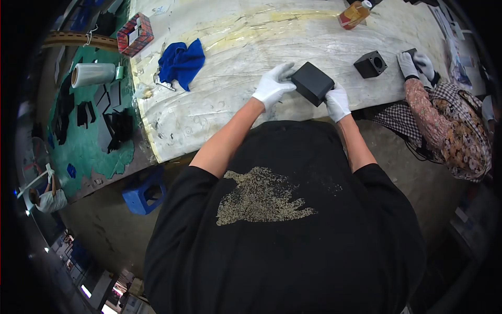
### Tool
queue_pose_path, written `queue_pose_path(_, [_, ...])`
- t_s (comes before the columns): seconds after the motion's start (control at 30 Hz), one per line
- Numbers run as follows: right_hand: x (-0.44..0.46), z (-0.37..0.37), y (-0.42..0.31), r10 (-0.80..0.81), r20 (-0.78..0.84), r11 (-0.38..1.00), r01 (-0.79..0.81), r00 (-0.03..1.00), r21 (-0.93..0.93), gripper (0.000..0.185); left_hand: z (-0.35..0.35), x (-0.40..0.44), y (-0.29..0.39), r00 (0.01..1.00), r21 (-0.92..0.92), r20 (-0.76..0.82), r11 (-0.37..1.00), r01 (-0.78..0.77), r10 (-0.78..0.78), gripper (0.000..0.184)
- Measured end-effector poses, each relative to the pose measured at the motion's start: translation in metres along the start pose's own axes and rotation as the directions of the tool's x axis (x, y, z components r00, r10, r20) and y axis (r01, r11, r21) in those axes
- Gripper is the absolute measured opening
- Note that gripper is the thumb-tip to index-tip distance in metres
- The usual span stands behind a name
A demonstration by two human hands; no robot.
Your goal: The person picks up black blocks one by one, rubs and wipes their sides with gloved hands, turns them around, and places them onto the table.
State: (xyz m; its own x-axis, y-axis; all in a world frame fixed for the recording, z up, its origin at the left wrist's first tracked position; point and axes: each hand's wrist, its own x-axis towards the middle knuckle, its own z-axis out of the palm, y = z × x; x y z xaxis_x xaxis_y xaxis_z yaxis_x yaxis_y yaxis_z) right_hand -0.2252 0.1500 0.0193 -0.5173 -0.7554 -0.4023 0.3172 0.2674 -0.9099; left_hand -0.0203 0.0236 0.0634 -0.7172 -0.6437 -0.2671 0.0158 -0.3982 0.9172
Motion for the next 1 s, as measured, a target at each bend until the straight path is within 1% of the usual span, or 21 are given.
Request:
queue_pose_path(0.1, [-0.022, -0.004, -0.036, -0.141, 0.042, 0.988, 0.138, 0.989, 0.070, 0.022, 0.013, -0.006, 0.024, 0.999, -0.094, 0.036, 0.996, -0.009, 0.013, 0.074])
queue_pose_path(0.17, [-0.028, -0.001, -0.052, -0.210, 0.046, 0.970, 0.202, 0.977, 0.139, 0.020, 0.020, -0.007, 0.034, 0.995, -0.066, 0.054, 0.994, -0.082, 0.085, 0.072])
queue_pose_path(0.2, [-0.026, -0.005, -0.050, -0.206, 0.062, 0.965, 0.192, 0.977, 0.179, 0.020, 0.021, -0.005, 0.039, 0.990, -0.051, 0.061, 0.991, -0.121, 0.124, 0.071])
queue_pose_path(0.3, [-0.019, -0.020, -0.036, -0.174, 0.088, 0.940, 0.139, 0.981, 0.311, 0.020, 0.015, -0.003, 0.050, 0.987, -0.111, 0.160, 0.994, 0.009, 0.008, 0.075])
queue_pose_path(0.4, [-0.021, -0.012, -0.034, -0.059, 0.085, 0.867, 0.009, 0.995, 0.498, 0.023, 0.009, 0.008, 0.026, 0.973, -0.182, 0.168, 0.975, -0.126, 0.158, 0.090])
queue_pose_path(0.47, [-0.028, 0.008, -0.047, 0.024, 0.125, 0.762, -0.100, 0.992, 0.640, 0.026, 0.017, 0.013, 0.005, 0.972, -0.402, 0.208, 0.916, -0.014, 0.106, 0.101])
queue_pose_path(0.5, [-0.034, 0.021, -0.055, 0.047, 0.121, 0.799, -0.110, 0.992, 0.591, 0.027, 0.022, 0.015, -0.004, 0.970, -0.498, 0.230, 0.866, 0.043, 0.084, 0.107])
queue_pose_path(0.53, [-0.039, 0.034, -0.064, 0.066, 0.115, 0.831, -0.119, 0.991, 0.543, 0.028, 0.029, 0.018, -0.012, 0.975, -0.534, 0.221, 0.841, 0.092, 0.034, 0.102])
queue_pose_path(0.57, [-0.040, 0.044, -0.068, 0.086, 0.107, 0.861, -0.128, 0.990, 0.492, 0.029, 0.035, 0.019, -0.003, 0.984, -0.638, 0.178, 0.762, 0.112, 0.004, 0.098])
queue_pose_path(0.6, [-0.041, 0.049, -0.081, -0.012, 0.240, 0.947, -0.066, 0.971, 0.314, 0.036, 0.042, 0.019, 0.011, 0.990, -0.736, 0.139, 0.665, 0.126, -0.033, 0.096])
queue_pose_path(0.63, [-0.048, 0.045, -0.099, -0.142, 0.287, 0.984, 0.167, 0.947, -0.066, 0.041, 0.044, 0.016, 0.020, 0.991, -0.823, 0.105, 0.553, 0.130, -0.077, 0.094])
queue_pose_path(0.67, [-0.060, 0.045, -0.118, -0.151, 0.299, 0.976, 0.190, 0.942, -0.107, 0.041, 0.034, 0.017, 0.022, 0.986, -0.868, 0.148, 0.468, 0.167, -0.078, 0.086])
queue_pose_path(0.7, [-0.066, 0.047, -0.132, -0.165, 0.306, 0.966, 0.217, 0.938, -0.144, 0.041, 0.024, 0.017, 0.024, 0.987, -0.905, 0.134, 0.394, 0.160, -0.091, 0.084])
queue_pose_path(0.73, [-0.068, 0.053, -0.145, -0.326, 0.270, 0.892, 0.389, 0.906, -0.230, 0.039, 0.018, 0.014, 0.028, 0.988, -0.895, 0.128, 0.419, 0.154, -0.091, 0.082])
queue_pose_path(0.77, [-0.070, 0.062, -0.156, -0.477, 0.248, 0.781, 0.536, 0.843, -0.322, 0.036, 0.012, 0.009, 0.031, 0.988, -0.886, 0.120, 0.440, 0.149, -0.092, 0.080])
queue_pose_path(0.8, [-0.072, 0.071, -0.164, -0.612, 0.238, 0.637, 0.648, 0.754, -0.418, 0.034, 0.008, 0.005, 0.029, 0.988, -0.860, 0.112, 0.488, 0.151, -0.108, 0.077])
queue_pose_path(0.87, [-0.070, 0.105, -0.180, -0.583, 0.508, 0.399, 0.768, 0.634, -0.501, 0.048, 0.005, 0.007, 0.025, 0.986, -0.795, 0.116, 0.584, 0.162, -0.117, 0.072])
queue_pose_path(0.9, [-0.063, 0.128, -0.199, -0.167, 0.678, 0.244, 0.697, 0.715, -0.675, 0.052, 0.007, 0.010, 0.028, 0.986, -0.780, 0.115, 0.603, 0.167, -0.125, 0.059])
queue_pose_path(0.93, [-0.061, 0.142, -0.169, -0.384, 0.721, -0.124, 0.741, 0.577, -0.660, 0.057, 0.002, 0.005, 0.008, 0.990, -0.596, 0.137, 0.801, 0.056, 0.032, 0.053])
queue_pose_path(0.97, [-0.044, 0.153, -0.168, -0.253, 0.752, 0.192, 0.794, 0.609, -0.577, 0.058, -0.004, 0.001, -0.013, 0.970, -0.388, 0.155, 0.914, -0.115, 0.188, 0.048])
queue_pose_path(1.0, [-0.027, 0.159, -0.152, -0.429, 0.742, 0.004, 0.823, 0.515, -0.568, 0.058, 0.000, -0.009, 0.003, 0.985, -0.732, 0.114, 0.658, 0.174, -0.133, 0.054])
